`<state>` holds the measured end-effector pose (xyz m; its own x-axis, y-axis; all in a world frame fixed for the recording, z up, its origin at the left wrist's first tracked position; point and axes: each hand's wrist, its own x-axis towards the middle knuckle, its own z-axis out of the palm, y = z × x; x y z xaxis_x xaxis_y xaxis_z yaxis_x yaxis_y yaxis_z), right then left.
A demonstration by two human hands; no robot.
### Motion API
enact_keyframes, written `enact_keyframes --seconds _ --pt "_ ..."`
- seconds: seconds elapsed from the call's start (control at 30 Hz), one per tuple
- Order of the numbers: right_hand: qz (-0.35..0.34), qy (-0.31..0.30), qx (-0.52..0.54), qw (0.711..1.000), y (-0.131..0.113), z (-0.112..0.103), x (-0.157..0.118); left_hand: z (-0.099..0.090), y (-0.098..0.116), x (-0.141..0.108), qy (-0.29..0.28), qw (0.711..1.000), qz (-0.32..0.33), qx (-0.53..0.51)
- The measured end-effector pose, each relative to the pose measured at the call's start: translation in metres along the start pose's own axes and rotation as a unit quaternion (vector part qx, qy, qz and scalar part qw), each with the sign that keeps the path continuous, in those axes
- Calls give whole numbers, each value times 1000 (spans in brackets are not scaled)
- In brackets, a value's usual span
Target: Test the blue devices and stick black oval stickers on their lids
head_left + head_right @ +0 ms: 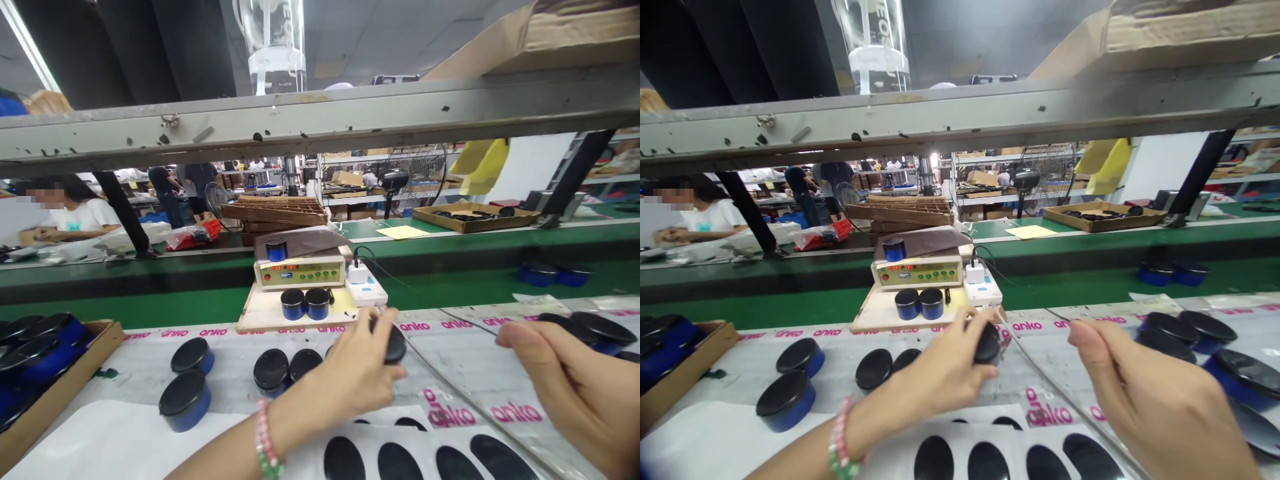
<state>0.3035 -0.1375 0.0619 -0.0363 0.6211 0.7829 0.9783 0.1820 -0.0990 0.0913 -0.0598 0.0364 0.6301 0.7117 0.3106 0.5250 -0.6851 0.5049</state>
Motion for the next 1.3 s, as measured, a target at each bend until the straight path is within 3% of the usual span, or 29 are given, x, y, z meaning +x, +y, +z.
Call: enact_keyframes --seconds 0.07,0.13,0.2,0.33,0.43,0.53,0.6,0.77,0.87,0.97,1.03,1.17,1.3 --pt "-50 -8 10 999 -6 2 3 20 -1 9 -77 997 -13 26" --pt "-81 -39 61 994 -13 11 5 23 -5 6 -107 993 -31 43" --pt "-83 -98 93 987 -16 23 4 6 -16 -11 -113 990 -60 56" --pt "-116 -202 108 967 -14 51 0 -45 -50 -63 -157 961 -185 135" --pt "-210 -263 130 933 -28 79 1 -56 -76 -87 -146 964 -152 164" --pt "-310 -306 146 888 -49 110 4 -44 -93 -90 -102 973 -84 191" --pt "-338 -326 148 870 -58 125 3 -36 -97 -88 -90 974 -69 194" --pt "-327 -277 119 896 -56 132 -6 -31 -88 -88 -75 980 -53 176" --pt "-292 -330 155 884 -53 119 -1 -40 -90 -76 -18 995 -74 70" --pt "-206 -413 187 867 -56 110 21 -48 -112 -48 112 982 -153 -4" --pt "-146 -409 197 879 -58 111 42 -49 -133 -27 163 966 -200 -11" --pt "-98 -357 214 904 -65 126 79 -41 -164 -3 177 954 -234 -57" --pt "-99 -339 209 912 -78 146 102 -45 -161 -2 197 952 -221 -74"
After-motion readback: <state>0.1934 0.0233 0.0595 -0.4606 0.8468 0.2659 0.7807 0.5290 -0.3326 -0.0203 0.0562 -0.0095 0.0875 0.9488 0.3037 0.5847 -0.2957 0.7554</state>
